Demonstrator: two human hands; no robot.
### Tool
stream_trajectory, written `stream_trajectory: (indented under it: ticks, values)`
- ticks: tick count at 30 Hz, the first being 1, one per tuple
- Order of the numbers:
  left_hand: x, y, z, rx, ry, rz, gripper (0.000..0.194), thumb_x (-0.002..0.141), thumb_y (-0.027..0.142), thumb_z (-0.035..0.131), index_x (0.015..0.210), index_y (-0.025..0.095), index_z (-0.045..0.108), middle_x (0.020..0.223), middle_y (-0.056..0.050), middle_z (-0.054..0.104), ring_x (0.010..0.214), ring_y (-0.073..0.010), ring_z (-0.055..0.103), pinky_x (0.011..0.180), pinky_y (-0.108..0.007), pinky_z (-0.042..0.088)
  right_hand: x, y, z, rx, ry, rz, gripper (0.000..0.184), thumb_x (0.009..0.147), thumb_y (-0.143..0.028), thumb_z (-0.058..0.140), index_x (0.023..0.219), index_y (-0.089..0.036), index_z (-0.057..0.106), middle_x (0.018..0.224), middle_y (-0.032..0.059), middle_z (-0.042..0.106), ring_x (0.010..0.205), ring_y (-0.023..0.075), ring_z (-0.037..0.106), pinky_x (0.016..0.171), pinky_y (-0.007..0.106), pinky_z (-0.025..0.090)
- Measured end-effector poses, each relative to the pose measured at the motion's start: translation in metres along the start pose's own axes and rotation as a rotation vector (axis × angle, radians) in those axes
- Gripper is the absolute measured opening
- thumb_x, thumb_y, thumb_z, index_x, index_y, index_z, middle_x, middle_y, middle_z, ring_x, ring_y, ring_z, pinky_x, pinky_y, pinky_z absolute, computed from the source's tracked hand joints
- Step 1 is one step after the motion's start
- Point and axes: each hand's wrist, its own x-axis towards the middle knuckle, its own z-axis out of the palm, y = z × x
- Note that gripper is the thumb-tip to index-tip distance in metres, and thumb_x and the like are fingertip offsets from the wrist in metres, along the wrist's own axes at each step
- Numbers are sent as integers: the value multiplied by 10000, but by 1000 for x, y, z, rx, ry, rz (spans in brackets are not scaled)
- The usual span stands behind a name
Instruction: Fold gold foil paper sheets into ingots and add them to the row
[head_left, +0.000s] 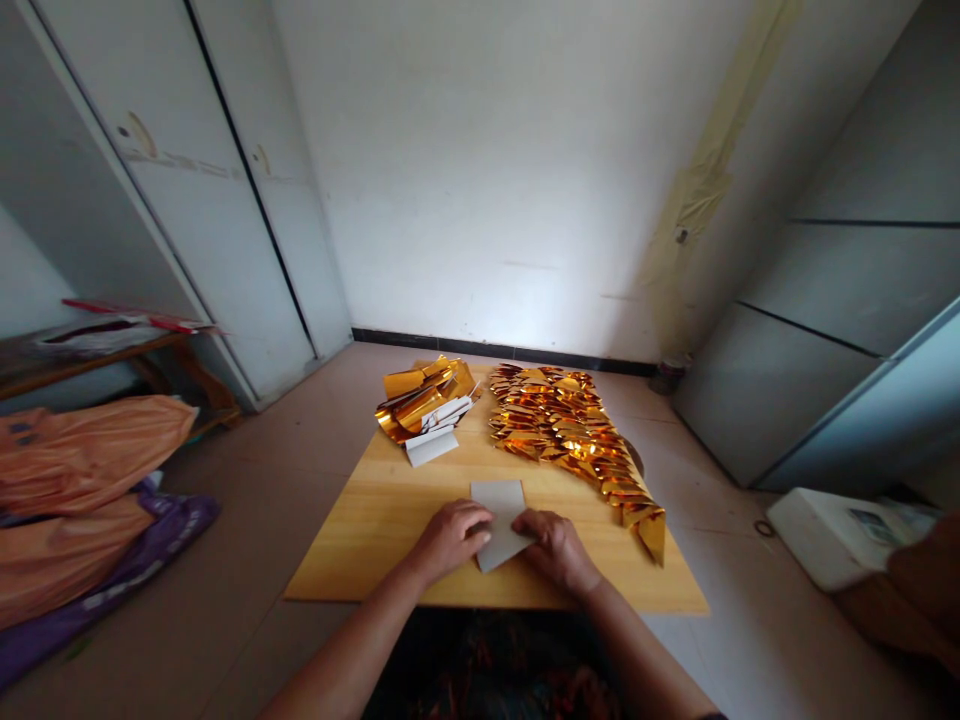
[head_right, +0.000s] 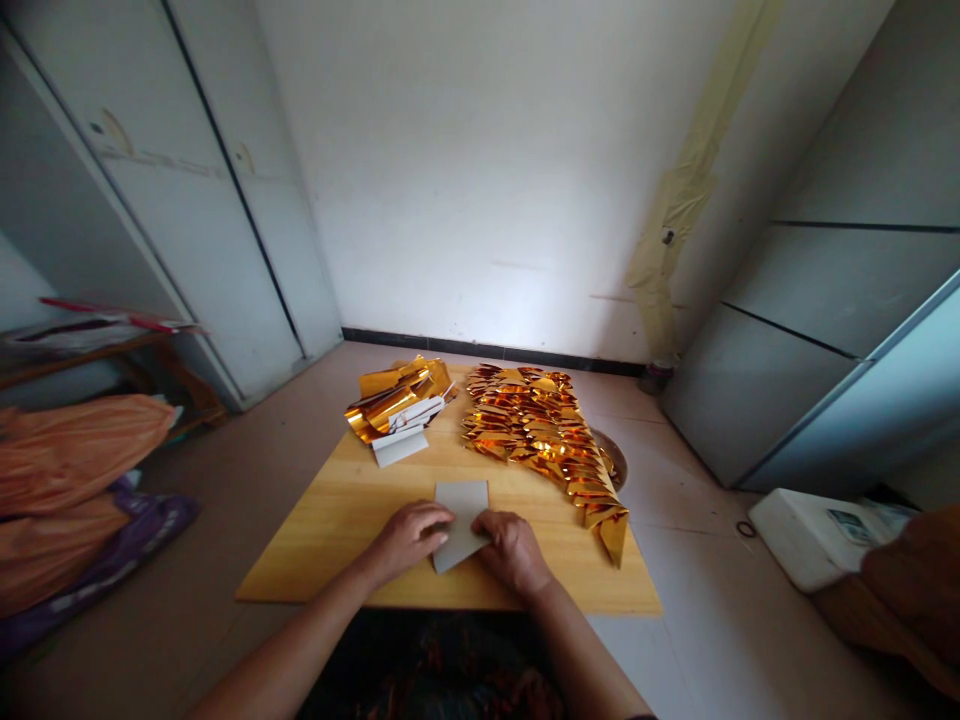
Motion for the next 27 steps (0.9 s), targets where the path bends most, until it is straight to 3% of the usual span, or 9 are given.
stream_trajectory:
  ticks: [3,6,11,15,19,23,27]
  values:
    - [6,4,-3,-121,0,-85,324,811,358,536,1078,253,686,1020,-40,708,950,-213,639,863,-278,467,9,8,-4,194,21,122,166,728,-149,491,812,-201,625,730,-23,645,663,131,576,617,210,394]
    - [8,5,-8,-188,-42,-132,440,859,440,456,1238,255,582,1009,-23,707,905,-202,651,808,-263,479,18,10,-5,362,37,136,133,727,-199,515,765,-187,642,676,-29,619,623,122,540,580,204,380]
    - [12,1,-7,-112,-25,-171,505,783,401,578,1269,271,539,1141,-14,666,984,-212,633,825,-256,475,34,15,5,522,144,220,196,744,-340,536,805,-184,639,718,-8,640,669,143,562,610,222,415]
    - [25,1,4,80,50,-310,432,835,260,486,1266,259,520,1078,-23,683,930,-180,646,816,-254,472,50,17,13,269,192,380,235,777,-369,508,871,-190,626,685,-4,638,639,146,568,591,222,397]
    - [34,5,16,218,173,-434,577,817,200,531,1372,259,383,1009,-40,691,914,-192,653,799,-274,480,64,10,17,-6,156,566,376,823,-345,501,1160,-184,541,668,-6,650,617,156,595,560,222,368]
    - [32,5,27,266,269,-356,748,752,151,616,1415,242,282,1180,-77,609,1041,-202,607,855,-285,483,70,0,25,-273,112,625,497,845,-303,496,1322,-188,411,849,53,692,744,183,644,611,237,386]
    - [29,1,33,312,302,-271,685,753,126,610,1376,222,343,1269,-87,528,1145,-192,544,901,-281,481,65,0,33,-341,125,549,381,862,-241,476,1242,-210,482,1017,69,673,790,161,646,626,225,386]
